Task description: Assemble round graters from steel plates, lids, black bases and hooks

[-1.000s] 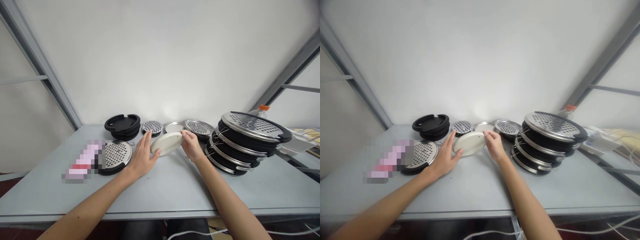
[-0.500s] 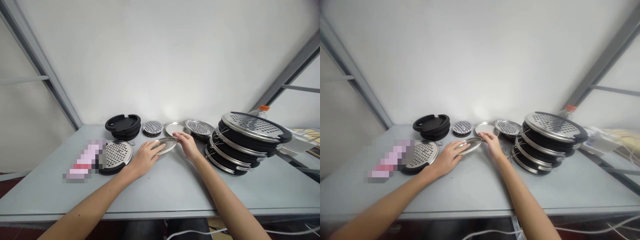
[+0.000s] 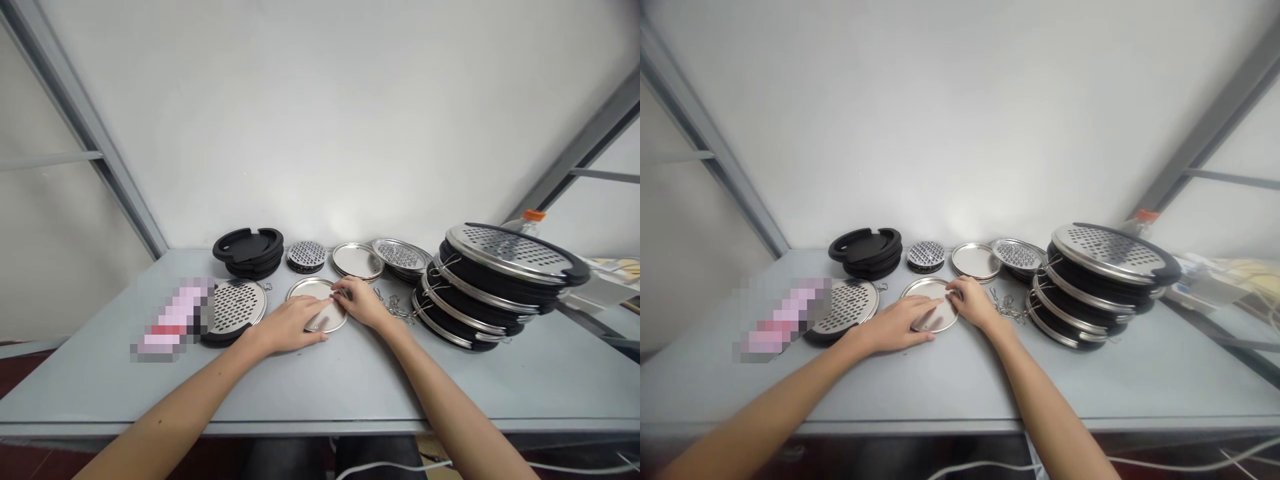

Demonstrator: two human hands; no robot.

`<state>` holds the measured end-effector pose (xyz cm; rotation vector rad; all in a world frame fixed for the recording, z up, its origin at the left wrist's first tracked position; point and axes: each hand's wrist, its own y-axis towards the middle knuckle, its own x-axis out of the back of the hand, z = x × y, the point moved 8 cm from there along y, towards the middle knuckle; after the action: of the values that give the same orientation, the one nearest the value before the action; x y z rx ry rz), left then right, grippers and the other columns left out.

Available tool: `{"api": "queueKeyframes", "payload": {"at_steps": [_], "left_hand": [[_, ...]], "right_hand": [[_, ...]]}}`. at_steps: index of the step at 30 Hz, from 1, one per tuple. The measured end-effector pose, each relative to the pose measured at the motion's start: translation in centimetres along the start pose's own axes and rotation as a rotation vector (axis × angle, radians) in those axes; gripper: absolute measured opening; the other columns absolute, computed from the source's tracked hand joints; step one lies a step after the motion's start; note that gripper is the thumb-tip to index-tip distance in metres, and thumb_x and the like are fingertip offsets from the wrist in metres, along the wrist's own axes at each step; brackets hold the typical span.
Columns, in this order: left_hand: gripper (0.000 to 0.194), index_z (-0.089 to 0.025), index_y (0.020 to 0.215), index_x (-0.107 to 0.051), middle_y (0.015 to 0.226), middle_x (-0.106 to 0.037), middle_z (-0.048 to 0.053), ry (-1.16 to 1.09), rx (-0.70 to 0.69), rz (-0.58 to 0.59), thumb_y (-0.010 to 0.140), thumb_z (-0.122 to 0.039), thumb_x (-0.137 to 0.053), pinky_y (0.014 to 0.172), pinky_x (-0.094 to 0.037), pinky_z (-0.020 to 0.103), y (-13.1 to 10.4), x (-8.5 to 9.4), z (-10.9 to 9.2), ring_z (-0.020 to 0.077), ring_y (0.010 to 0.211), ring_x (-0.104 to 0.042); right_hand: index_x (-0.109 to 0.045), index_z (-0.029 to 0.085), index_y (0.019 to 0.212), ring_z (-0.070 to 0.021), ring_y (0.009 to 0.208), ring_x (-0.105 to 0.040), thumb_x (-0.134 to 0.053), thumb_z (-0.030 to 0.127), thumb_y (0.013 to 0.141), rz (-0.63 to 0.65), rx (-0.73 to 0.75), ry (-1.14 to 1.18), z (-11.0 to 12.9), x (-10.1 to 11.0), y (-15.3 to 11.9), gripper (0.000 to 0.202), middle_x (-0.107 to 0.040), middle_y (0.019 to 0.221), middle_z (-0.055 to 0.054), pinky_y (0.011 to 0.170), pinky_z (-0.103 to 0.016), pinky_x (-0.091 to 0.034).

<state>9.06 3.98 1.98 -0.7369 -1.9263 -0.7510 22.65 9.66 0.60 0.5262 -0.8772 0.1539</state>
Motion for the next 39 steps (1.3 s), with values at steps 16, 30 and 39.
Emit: {"api": "queueKeyframes", "payload": {"at_steps": [16, 30, 39], "left_hand": [[0.071, -0.017, 0.146, -0.025, 0.156, -0.011, 0.016, 0.15, 0.353, 0.108, 0.091, -0.061, -0.034, 0.113, -0.017, 0.048, -1.1, -1.2, 4.2, 0.0339, 0.143, -0.007], [0.064, -0.018, 0.142, -0.033, 0.152, -0.025, 0.016, 0.145, 0.284, -0.014, 0.091, -0.056, -0.04, 0.111, -0.022, 0.051, -0.6, -0.8, 4.2, 0.0329, 0.141, -0.018], [0.051, -0.018, 0.137, -0.039, 0.141, -0.043, 0.014, 0.138, 0.273, -0.148, 0.092, -0.04, -0.048, 0.108, -0.032, 0.045, -0.3, 0.6, 4.0, 0.0285, 0.133, -0.036]], "right_hand": [[-0.064, 0.017, 0.108, -0.0237, 0.101, -0.058, -0.055, 0.031, 0.086, 0.039, 0.044, -0.04, 0.9, 0.0, -0.1, 0.029, -0.065, 0.107, -0.011, 0.091, -0.037, -0.044], [-0.063, 0.016, 0.101, -0.0217, 0.096, -0.058, -0.053, 0.029, 0.087, 0.101, 0.124, -0.037, 1.9, -0.5, -0.2, 0.022, -0.065, 0.102, -0.01, 0.088, -0.033, -0.043], [-0.065, 0.015, 0.091, -0.0219, 0.094, -0.057, -0.051, 0.027, 0.088, 0.051, 0.062, -0.085, 0.9, -0.1, -0.1, 0.018, -0.065, 0.096, -0.01, 0.087, -0.033, -0.042]]}}
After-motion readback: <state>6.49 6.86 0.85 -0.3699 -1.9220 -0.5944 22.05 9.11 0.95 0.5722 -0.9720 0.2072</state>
